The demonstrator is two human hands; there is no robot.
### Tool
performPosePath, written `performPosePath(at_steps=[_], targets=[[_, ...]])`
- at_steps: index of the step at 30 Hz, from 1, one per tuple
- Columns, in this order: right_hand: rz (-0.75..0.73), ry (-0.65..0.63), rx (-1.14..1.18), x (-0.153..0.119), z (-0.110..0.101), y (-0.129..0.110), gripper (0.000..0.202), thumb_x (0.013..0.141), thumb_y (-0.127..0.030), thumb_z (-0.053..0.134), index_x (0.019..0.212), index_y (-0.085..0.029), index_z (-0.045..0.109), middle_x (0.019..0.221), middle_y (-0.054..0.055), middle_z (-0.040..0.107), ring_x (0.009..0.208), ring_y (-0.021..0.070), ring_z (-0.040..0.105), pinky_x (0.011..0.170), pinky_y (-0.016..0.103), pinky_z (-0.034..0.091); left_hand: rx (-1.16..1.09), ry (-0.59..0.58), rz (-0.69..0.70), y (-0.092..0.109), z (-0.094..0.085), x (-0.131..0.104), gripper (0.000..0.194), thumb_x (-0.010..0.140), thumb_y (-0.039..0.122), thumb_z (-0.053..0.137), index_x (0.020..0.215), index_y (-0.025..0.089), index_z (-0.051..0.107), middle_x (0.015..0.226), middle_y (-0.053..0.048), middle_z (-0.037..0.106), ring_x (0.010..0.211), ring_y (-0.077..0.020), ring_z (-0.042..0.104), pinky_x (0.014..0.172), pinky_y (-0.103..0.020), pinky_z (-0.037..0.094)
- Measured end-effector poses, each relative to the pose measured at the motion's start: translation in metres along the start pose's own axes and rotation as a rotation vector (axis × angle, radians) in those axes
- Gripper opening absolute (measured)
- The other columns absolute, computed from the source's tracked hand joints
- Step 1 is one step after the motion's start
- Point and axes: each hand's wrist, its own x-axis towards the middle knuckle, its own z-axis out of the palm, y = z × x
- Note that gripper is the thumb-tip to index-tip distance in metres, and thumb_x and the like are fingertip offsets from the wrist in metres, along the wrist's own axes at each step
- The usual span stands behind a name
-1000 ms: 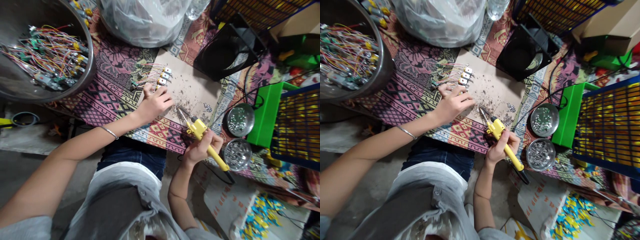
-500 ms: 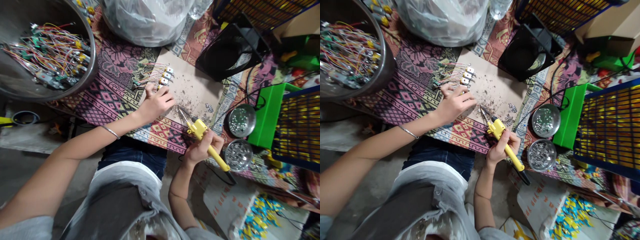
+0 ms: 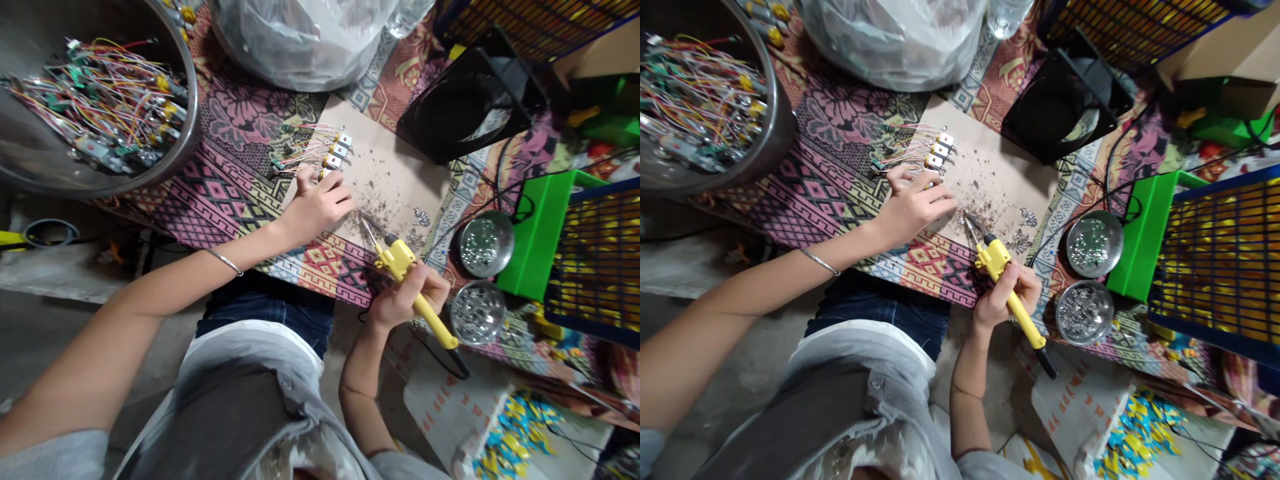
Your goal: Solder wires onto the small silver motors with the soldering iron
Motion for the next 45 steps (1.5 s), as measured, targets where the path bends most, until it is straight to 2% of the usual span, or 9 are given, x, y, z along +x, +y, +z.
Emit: performPosePath(at_steps=[7, 11, 17, 29, 36, 41, 45], targets=[[0.021, 0.033, -0.032, 0.000, 0.000, -0.001, 0.042, 0.090, -0.063, 0.067, 0.077, -0.027, 0.049, 0.075, -0.004, 0.049, 0.077, 0.0159, 0.056, 0.083, 0.041, 0.054, -0.050, -0.006, -0.033, 0.001, -0.001, 0.000, 0.033, 0.110, 0.012, 0.048, 0.115, 0.030, 0.076, 0.116, -0.005, 0.076, 0.131, -0.0303, 0.057, 0.110, -0.062, 0.032], [0.031, 0.050, -0.040, 0.001, 0.001, -0.001, 0.044, 0.089, -0.064, 0.067, 0.076, -0.027, 0.048, 0.075, -0.004, 0.048, 0.076, 0.0161, 0.056, 0.083, 0.041, 0.055, -0.024, 0.013, -0.015, -0.001, 0.001, 0.000, 0.031, 0.110, 0.012, 0.048, 0.114, 0.029, 0.074, 0.116, -0.005, 0.076, 0.130, -0.0293, 0.057, 0.107, -0.061, 0.035], [0.022, 0.045, 0.053, 0.000, 0.001, 0.001, 0.039, 0.090, -0.057, 0.070, 0.076, -0.026, 0.051, 0.075, -0.004, 0.050, 0.077, 0.0152, 0.056, 0.085, 0.040, 0.053, 0.037, 0.037, 0.008, -0.002, 0.003, 0.000, 0.035, 0.111, 0.010, 0.042, 0.114, 0.026, 0.073, 0.114, -0.005, 0.075, 0.126, -0.0288, 0.058, 0.104, -0.061, 0.038], [0.029, -0.031, 0.021, 0.000, 0.000, -0.001, 0.038, 0.092, -0.056, 0.068, 0.078, -0.026, 0.050, 0.076, -0.005, 0.050, 0.077, 0.0136, 0.055, 0.085, 0.037, 0.051, 0.048, 0.031, 0.023, 0.000, 0.001, 0.001, 0.037, 0.111, 0.010, 0.042, 0.114, 0.027, 0.075, 0.114, -0.008, 0.075, 0.127, -0.0311, 0.058, 0.104, -0.063, 0.040], [0.028, -0.010, 0.013, 0.000, 0.000, 0.000, 0.036, 0.092, -0.053, 0.069, 0.078, -0.025, 0.051, 0.075, -0.005, 0.051, 0.074, 0.0134, 0.055, 0.083, 0.036, 0.051, 0.048, 0.045, 0.027, -0.002, 0.006, 0.003, 0.037, 0.112, 0.010, 0.041, 0.116, 0.025, 0.075, 0.113, -0.009, 0.075, 0.128, -0.0298, 0.058, 0.106, -0.060, 0.039], [0.007, 0.057, 0.097, -0.002, 0.001, 0.000, 0.035, 0.091, -0.049, 0.071, 0.075, -0.025, 0.052, 0.074, -0.005, 0.050, 0.077, 0.0137, 0.056, 0.083, 0.036, 0.050, 0.061, 0.063, 0.032, -0.003, 0.010, 0.003, 0.034, 0.112, 0.012, 0.043, 0.115, 0.025, 0.074, 0.111, -0.008, 0.075, 0.125, -0.0290, 0.058, 0.105, -0.060, 0.038], [0.038, 0.025, 0.064, -0.002, 0.000, 0.000, 0.033, 0.091, -0.051, 0.070, 0.078, -0.025, 0.054, 0.077, -0.004, 0.054, 0.077, 0.0141, 0.057, 0.084, 0.037, 0.050, 0.087, 0.046, 0.038, -0.003, 0.009, 0.003, 0.033, 0.113, 0.012, 0.042, 0.115, 0.023, 0.073, 0.112, -0.009, 0.075, 0.124, -0.0304, 0.058, 0.102, -0.060, 0.040]])
